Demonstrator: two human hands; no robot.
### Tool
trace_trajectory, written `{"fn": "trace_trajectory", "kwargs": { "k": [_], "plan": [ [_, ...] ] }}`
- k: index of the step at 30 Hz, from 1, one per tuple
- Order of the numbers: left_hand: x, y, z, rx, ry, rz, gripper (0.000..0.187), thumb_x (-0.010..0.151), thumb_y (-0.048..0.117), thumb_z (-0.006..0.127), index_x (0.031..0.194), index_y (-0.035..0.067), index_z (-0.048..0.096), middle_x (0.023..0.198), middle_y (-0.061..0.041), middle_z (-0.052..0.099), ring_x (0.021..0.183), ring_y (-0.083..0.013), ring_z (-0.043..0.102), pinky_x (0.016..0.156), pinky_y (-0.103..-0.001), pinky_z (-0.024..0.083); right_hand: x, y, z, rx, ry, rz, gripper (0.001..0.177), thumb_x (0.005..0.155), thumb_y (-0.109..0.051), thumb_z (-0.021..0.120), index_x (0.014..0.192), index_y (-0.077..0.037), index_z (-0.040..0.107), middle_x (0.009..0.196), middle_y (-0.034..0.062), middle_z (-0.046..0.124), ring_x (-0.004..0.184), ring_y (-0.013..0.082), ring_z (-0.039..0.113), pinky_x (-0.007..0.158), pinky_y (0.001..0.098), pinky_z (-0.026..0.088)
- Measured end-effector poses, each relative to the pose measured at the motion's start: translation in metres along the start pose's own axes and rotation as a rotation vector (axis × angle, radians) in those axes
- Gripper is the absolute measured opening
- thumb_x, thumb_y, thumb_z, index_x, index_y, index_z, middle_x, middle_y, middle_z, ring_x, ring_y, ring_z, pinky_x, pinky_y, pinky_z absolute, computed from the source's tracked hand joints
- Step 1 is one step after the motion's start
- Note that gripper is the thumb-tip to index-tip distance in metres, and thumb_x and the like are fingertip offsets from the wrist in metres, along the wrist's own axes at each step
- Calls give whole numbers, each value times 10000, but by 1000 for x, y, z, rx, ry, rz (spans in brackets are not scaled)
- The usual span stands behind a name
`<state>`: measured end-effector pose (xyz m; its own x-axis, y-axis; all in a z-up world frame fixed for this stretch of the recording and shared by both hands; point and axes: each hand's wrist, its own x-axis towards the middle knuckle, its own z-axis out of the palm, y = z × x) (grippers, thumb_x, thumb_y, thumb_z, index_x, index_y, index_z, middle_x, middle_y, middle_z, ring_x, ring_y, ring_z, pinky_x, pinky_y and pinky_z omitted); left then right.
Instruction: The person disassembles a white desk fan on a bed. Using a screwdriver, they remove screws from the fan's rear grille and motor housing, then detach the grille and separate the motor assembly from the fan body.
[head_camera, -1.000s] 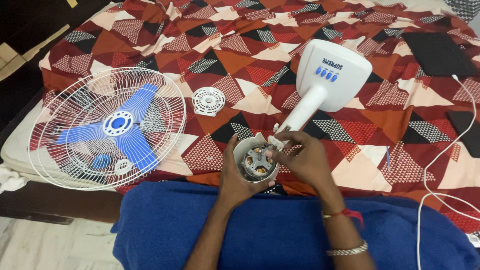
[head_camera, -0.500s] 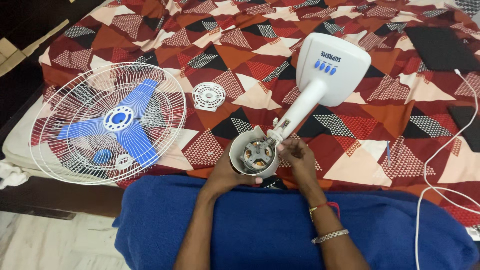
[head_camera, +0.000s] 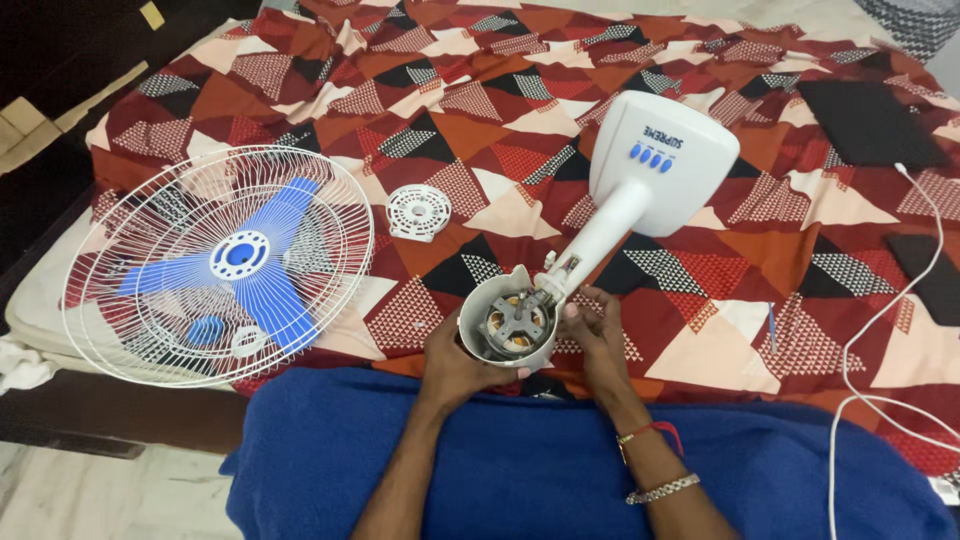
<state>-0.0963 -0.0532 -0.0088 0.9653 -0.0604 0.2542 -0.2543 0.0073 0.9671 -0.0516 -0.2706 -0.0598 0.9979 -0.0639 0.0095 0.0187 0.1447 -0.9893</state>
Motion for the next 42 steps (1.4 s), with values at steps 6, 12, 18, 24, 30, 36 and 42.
{"fn": "trace_trajectory", "kwargs": {
  "k": [6, 12, 18, 24, 30, 36, 42],
  "plan": [
    [-8, 7, 3, -244, 147, 67, 735, 618, 61, 943, 1271, -29, 618, 1168, -111, 737, 1052, -190, 731, 925, -342, 627, -11, -7, 2, 198, -140, -115, 597, 906, -189, 696, 1390, -28, 387, 1159, 170, 708, 987, 208, 675, 931, 382, 535],
    [-13, 10, 2, -338, 311, -24, 622, 631, 4, 896, 1206, -51, 667, 1077, -126, 751, 959, -209, 744, 871, -361, 624, -28, -19, 14, 194, -300, -248, 639, 836, 40, 728, 1390, -23, 416, 1282, 166, 622, 1098, 197, 616, 983, 390, 508],
    [-14, 13, -1, -300, 246, -48, 599, 620, 7, 901, 1176, -56, 688, 1064, -137, 773, 957, -217, 755, 863, -359, 640, -18, -59, 23, -870, 81, -663, 786, 692, 83, 710, 1420, -74, 460, 1345, 157, 591, 1274, 321, 547, 1146, 457, 440],
    [-12, 25, 3, -207, 129, 100, 701, 622, 51, 938, 1242, -70, 636, 1137, -163, 748, 1032, -218, 754, 912, -366, 648, 49, -108, 14, -1395, -268, -859, 854, 519, -64, 843, 1319, -95, 547, 1426, 146, 511, 1402, 392, 403, 1076, 617, 219],
    [5, 66, -1, -59, 145, 217, 868, 604, 106, 968, 1370, -68, 599, 1244, -171, 724, 1131, -226, 717, 992, -359, 590, 65, -123, 9, -1321, -366, -894, 720, 573, -80, 829, 1246, -70, 570, 1273, 140, 571, 1305, 348, 483, 1141, 528, 331],
    [42, 152, -23, 161, 124, 317, 1051, 531, 166, 1000, 1452, -28, 531, 1245, -155, 745, 1121, -218, 740, 995, -363, 600, 51, -155, 25, -1014, -223, -907, 723, 516, -229, 909, 1154, -42, 626, 1081, 158, 654, 1100, 401, 577, 965, 502, 446],
    [74, 245, -13, 211, 74, 528, 1044, 575, 187, 1015, 1479, 3, 526, 1429, -202, 651, 1221, -271, 723, 1006, -403, 576, 33, -176, 49, -922, -19, -720, 437, 666, -278, 895, 1031, -114, 721, 993, 151, 738, 929, 370, 699, 760, 447, 562]
  ]
}}
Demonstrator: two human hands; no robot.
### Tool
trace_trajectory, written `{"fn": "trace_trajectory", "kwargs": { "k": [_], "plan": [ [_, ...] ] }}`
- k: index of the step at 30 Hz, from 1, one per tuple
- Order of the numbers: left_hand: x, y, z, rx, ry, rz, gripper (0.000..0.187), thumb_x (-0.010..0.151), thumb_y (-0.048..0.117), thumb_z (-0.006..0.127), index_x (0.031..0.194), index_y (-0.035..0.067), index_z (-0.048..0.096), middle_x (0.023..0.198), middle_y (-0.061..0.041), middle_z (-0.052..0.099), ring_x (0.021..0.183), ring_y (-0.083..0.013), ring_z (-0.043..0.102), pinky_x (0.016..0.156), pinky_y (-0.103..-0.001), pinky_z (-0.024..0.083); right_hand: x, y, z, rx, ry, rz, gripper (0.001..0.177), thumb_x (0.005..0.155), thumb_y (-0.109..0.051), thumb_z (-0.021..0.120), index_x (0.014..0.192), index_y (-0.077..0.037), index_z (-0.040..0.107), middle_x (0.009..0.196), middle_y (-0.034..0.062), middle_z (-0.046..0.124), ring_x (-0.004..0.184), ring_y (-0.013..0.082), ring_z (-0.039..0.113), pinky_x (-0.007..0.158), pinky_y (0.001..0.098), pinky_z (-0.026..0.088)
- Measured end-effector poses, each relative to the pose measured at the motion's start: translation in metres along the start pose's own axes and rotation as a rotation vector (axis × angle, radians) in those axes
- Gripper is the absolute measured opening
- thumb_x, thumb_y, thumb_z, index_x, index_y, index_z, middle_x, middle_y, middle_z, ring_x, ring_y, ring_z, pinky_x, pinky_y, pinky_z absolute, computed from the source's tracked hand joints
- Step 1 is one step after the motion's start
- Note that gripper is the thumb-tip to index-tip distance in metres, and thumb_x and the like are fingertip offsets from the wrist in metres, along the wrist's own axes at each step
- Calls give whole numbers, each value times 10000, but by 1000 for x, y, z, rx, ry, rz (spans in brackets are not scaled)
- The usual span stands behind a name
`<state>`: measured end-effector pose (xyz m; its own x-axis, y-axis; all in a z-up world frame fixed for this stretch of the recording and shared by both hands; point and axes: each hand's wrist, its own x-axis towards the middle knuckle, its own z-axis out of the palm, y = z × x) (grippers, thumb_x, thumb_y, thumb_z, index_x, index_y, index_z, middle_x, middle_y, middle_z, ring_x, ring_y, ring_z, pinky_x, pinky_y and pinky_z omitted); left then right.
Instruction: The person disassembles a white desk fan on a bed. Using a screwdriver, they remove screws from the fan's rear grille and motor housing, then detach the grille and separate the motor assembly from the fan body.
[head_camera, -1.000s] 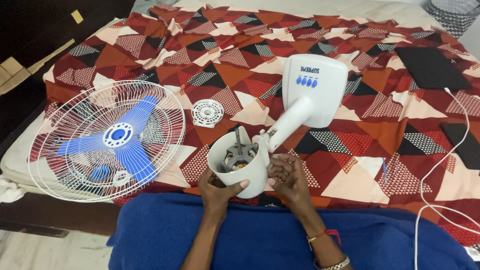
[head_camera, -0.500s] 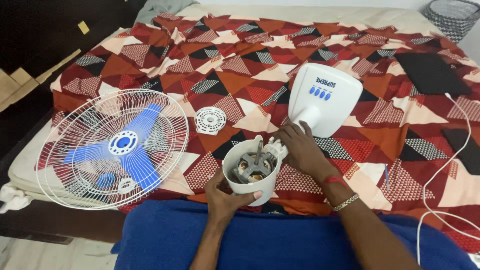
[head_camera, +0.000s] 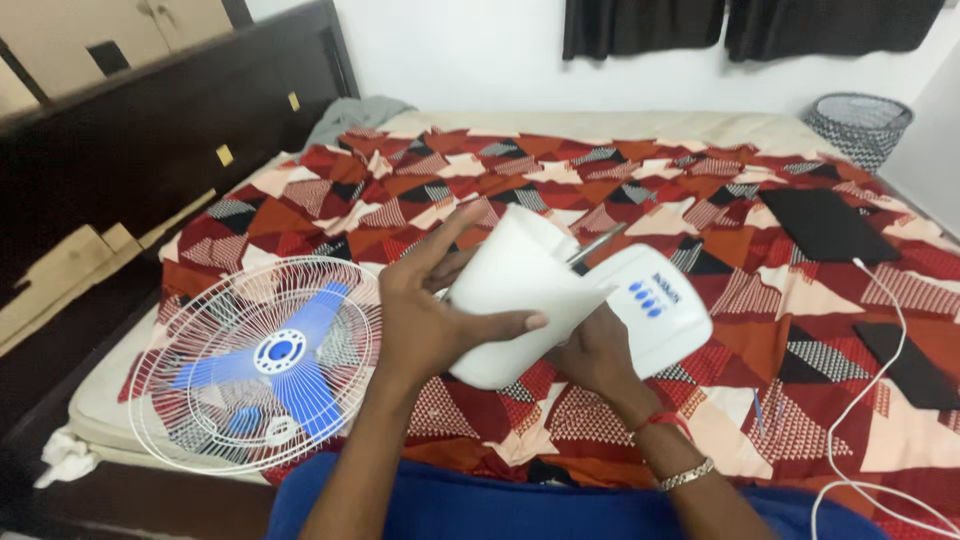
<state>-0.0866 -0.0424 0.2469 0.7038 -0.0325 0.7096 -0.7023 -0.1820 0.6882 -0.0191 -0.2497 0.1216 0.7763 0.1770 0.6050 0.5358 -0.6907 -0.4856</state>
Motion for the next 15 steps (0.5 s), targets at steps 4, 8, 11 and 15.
{"fn": "trace_trajectory", "kwargs": {
  "k": [4, 8, 11, 15],
  "plan": [
    [38, 27, 11, -89, -133, -156, 1096, 520, 269, 975, 1502, 53, 539, 1263, -234, 680, 1119, -269, 768, 958, -389, 643, 2, -5, 4, 80, 16, 170, 610, 595, -314, 928, 1101, -78, 683, 1032, 152, 741, 976, 349, 709, 781, 443, 558],
    [69, 23, 27, 47, -210, -127, 1185, 461, 346, 992, 1495, 36, 503, 1466, -206, 594, 1184, -299, 703, 932, -423, 617, -6, -5, 12, 185, -6, 392, 626, 619, -292, 914, 1149, -66, 670, 1048, 141, 774, 994, 311, 741, 814, 417, 573],
    [80, 7, 43, 162, -257, -115, 1253, 420, 439, 984, 1499, 39, 489, 1460, -210, 594, 1211, -308, 695, 977, -424, 601, -12, -4, 19, 258, 30, 466, 650, 648, -281, 904, 1194, -43, 643, 1059, 138, 779, 998, 295, 750, 837, 401, 576],
    [84, -17, 64, 289, -276, -63, 1327, 408, 487, 1008, 1526, 35, 454, 1447, -235, 587, 1295, -360, 615, 1061, -448, 507, -21, -4, 37, 443, 122, 657, 673, 657, -292, 897, 1203, -4, 629, 1065, 131, 785, 978, 276, 779, 855, 385, 593]
  ]
}}
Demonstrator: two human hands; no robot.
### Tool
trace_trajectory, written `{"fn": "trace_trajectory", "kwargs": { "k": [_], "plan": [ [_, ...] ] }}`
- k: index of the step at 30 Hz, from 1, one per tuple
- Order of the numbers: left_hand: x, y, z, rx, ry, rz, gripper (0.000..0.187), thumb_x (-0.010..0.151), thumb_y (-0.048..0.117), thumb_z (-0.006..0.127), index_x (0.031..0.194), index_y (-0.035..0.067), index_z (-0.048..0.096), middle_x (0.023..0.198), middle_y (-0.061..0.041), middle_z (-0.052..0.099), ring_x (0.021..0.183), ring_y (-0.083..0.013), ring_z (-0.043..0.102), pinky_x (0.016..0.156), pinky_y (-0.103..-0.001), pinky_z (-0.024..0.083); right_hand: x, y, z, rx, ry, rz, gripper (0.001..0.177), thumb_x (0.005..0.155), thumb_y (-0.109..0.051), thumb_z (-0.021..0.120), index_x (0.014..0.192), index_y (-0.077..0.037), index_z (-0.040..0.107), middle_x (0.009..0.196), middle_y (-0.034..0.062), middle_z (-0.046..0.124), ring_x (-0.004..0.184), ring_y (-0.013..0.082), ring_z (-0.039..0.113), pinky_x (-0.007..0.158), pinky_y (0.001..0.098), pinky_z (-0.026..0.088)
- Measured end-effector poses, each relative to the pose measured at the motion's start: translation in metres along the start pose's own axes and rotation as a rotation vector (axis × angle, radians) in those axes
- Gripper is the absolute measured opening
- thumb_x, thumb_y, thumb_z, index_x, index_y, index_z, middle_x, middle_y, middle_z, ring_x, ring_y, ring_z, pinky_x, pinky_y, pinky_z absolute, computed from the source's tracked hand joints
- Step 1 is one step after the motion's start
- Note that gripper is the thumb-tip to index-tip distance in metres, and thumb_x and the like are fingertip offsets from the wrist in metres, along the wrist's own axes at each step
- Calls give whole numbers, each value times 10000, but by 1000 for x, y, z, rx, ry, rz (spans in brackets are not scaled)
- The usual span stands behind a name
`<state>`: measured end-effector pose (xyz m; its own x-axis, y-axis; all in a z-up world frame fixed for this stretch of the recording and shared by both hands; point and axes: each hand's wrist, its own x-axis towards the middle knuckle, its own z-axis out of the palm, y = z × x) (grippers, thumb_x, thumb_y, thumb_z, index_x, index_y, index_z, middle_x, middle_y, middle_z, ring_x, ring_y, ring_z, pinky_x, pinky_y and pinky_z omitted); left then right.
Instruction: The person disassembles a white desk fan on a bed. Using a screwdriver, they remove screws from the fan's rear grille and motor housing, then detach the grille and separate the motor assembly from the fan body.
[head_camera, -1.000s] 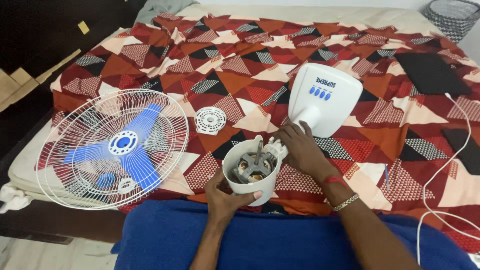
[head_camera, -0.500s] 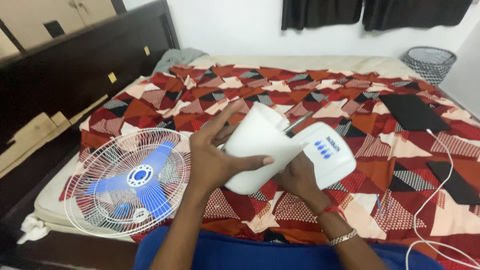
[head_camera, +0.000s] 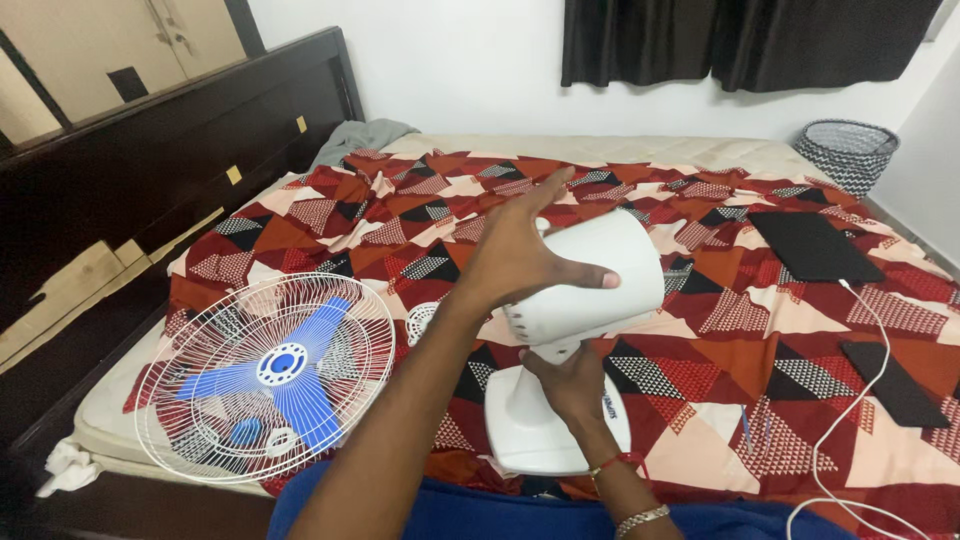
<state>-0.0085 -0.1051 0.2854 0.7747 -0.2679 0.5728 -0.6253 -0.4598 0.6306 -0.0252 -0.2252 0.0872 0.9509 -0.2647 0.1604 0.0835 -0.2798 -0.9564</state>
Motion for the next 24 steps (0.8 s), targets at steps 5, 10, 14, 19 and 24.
{"fn": "trace_trajectory", "kwargs": {
  "k": [5, 10, 14, 19, 24],
  "plan": [
    [-1, -22, 4, -81, -147, -207, 1462, 376, 476, 944, 1616, 89, 273, 1241, -167, 742, 1207, -313, 702, 1084, -430, 496, -2, 10, 8, -93, -62, -53, 661, 684, -346, 875, 1219, -34, 642, 1066, 126, 787, 991, 272, 767, 881, 378, 571],
    [-18, -38, -19, -145, -98, -261, 1523, 393, 437, 977, 1627, 85, 156, 1235, -151, 757, 1289, -298, 647, 1167, -454, 368, -12, 9, 17, -216, -126, -134, 812, 695, -419, 889, 1303, -9, 540, 1119, 185, 735, 1037, 328, 719, 887, 418, 547],
    [-41, -47, -34, -188, -71, -250, 1540, 426, 431, 970, 1638, 90, 82, 1248, -162, 750, 1293, -293, 647, 1184, -467, 352, -27, -2, 1, -324, -153, -239, 819, 670, -427, 899, 1277, 5, 560, 1170, 221, 689, 1062, 348, 689, 873, 430, 543],
    [-65, -55, -28, -578, -19, -192, 1421, 588, 389, 942, 1661, 81, 63, 1296, -196, 716, 1265, -284, 667, 1123, -436, 451, -36, -58, -65, -764, -399, 32, 613, 710, -491, 876, 1160, -94, 752, 1006, 62, 786, 933, 208, 749, 843, 348, 567],
    [-70, -54, 2, -579, 152, -273, 1038, 595, 282, 965, 1458, -63, 501, 1182, -198, 733, 1059, -252, 740, 901, -353, 638, -51, -144, -110, -538, -172, -195, 319, 756, -345, 876, 927, -81, 823, 696, 91, 768, 627, 178, 722, 619, 318, 561]
  ]
}}
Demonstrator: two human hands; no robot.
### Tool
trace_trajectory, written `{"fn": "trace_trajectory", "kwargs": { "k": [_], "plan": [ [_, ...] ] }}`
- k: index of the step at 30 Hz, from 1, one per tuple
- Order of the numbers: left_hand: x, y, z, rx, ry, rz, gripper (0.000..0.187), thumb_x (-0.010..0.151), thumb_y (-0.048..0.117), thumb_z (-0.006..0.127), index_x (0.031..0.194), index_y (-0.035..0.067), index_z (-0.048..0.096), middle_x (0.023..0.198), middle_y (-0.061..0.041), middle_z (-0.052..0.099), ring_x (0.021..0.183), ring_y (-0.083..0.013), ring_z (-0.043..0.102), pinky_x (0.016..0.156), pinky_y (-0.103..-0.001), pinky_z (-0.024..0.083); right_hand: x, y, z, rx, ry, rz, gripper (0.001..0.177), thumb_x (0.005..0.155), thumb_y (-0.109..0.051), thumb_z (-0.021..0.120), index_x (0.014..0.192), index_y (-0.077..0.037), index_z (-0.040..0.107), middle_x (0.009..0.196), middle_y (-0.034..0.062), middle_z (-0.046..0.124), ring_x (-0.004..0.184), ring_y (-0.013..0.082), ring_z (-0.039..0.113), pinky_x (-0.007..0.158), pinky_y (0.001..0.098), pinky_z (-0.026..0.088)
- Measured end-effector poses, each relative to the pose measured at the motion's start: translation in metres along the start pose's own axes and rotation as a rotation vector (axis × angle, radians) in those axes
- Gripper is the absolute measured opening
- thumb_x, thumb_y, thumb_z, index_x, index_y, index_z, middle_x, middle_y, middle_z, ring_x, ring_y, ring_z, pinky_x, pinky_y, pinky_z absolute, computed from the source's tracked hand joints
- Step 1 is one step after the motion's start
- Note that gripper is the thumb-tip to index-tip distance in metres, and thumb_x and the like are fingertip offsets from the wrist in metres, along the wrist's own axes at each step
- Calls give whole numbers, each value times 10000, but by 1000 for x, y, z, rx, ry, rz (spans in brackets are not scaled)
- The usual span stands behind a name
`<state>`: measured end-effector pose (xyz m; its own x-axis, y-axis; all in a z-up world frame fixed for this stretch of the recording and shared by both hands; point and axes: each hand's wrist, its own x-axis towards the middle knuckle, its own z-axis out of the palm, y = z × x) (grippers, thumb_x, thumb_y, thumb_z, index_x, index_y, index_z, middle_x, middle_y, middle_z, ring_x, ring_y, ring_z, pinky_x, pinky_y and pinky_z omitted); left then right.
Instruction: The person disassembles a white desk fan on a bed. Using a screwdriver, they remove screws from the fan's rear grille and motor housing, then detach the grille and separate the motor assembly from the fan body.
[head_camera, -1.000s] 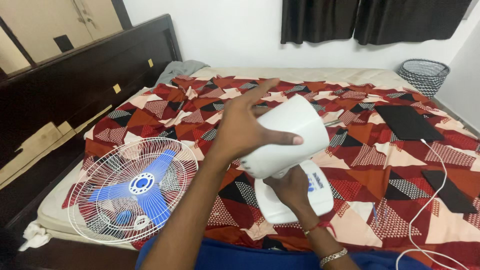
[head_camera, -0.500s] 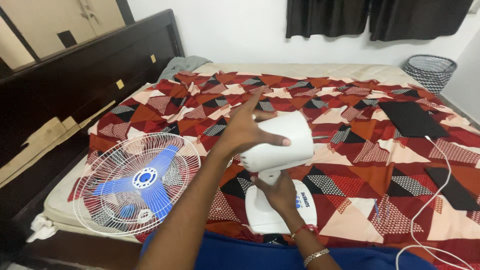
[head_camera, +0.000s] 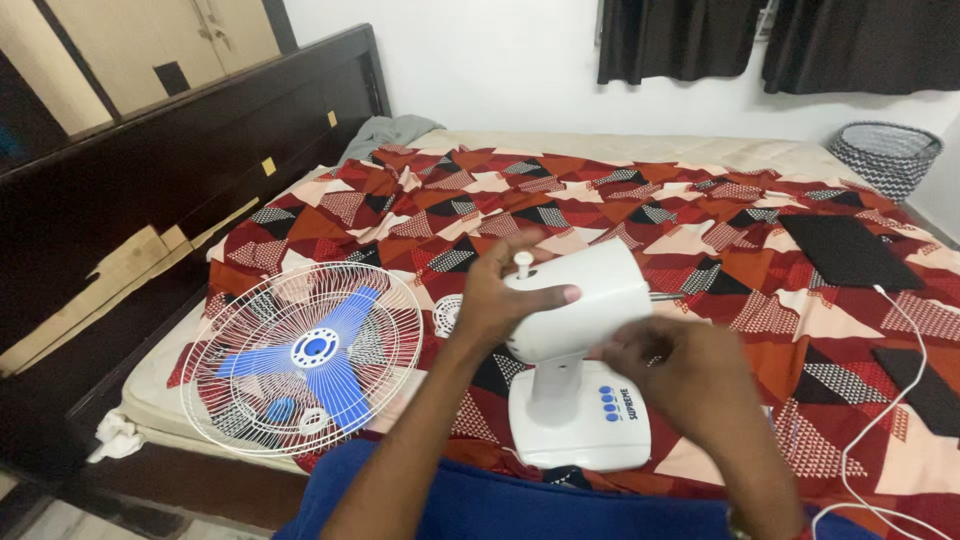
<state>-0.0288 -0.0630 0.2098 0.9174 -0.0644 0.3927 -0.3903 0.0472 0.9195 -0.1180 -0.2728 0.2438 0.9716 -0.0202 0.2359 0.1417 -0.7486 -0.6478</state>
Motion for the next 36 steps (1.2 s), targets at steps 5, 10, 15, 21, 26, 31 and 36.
{"fn": "trace_trajectory", "kwargs": {
  "k": [5, 10, 15, 21, 26, 31, 36],
  "plan": [
    [4, -1, 21, -72, 125, -56, 804, 575, 263, 961, 1239, -65, 648, 1128, -144, 735, 967, -196, 737, 818, -331, 630, 21, -39, -25, 89, 339, -389, 223, 799, -252, 861, 809, -45, 777, 696, 58, 735, 598, 130, 701, 571, 287, 547],
    [6, 5, 30, -86, 35, -133, 743, 565, 232, 944, 1193, -24, 642, 1085, -134, 742, 939, -196, 735, 804, -337, 630, 63, -51, -19, 102, 321, -670, 150, 838, -179, 832, 858, -38, 783, 783, 78, 751, 686, 143, 722, 645, 288, 569],
    [13, 4, 41, -84, -62, -82, 796, 562, 177, 959, 1231, -9, 568, 1138, -132, 702, 1022, -210, 716, 846, -351, 633, 105, -48, -11, 73, -9, -578, 155, 759, -187, 852, 858, -76, 811, 766, 82, 758, 657, 167, 704, 639, 331, 555],
    [18, -8, 54, -6, 56, -45, 999, 506, 193, 934, 1373, 24, 468, 1203, -150, 677, 1047, -234, 711, 861, -382, 623, 126, -28, 1, 119, -90, -331, 242, 746, -281, 845, 718, -60, 750, 732, 66, 753, 686, 164, 694, 659, 349, 525],
    [25, -14, 57, 81, 98, -41, 1128, 482, 249, 962, 1421, 24, 381, 1269, -167, 632, 1084, -246, 694, 879, -388, 623, 141, -18, 4, 60, -131, -285, 206, 732, -269, 815, 697, -85, 730, 721, 59, 750, 652, 144, 688, 636, 338, 517],
    [25, 2, 55, 166, 81, -144, 1024, 423, 335, 978, 1293, 18, 540, 1172, -160, 701, 1002, -231, 739, 813, -385, 656, 147, -10, 7, 238, -201, -249, 238, 795, -263, 824, 720, -55, 735, 697, 77, 736, 626, 155, 645, 616, 341, 484],
    [25, 15, 52, 260, 45, -197, 812, 404, 365, 977, 1069, -6, 697, 986, -141, 787, 871, -220, 789, 771, -365, 665, 141, 1, 4, 426, -227, -249, 147, 822, -230, 777, 836, -84, 788, 749, 36, 758, 697, 110, 666, 701, 279, 523]
  ]
}}
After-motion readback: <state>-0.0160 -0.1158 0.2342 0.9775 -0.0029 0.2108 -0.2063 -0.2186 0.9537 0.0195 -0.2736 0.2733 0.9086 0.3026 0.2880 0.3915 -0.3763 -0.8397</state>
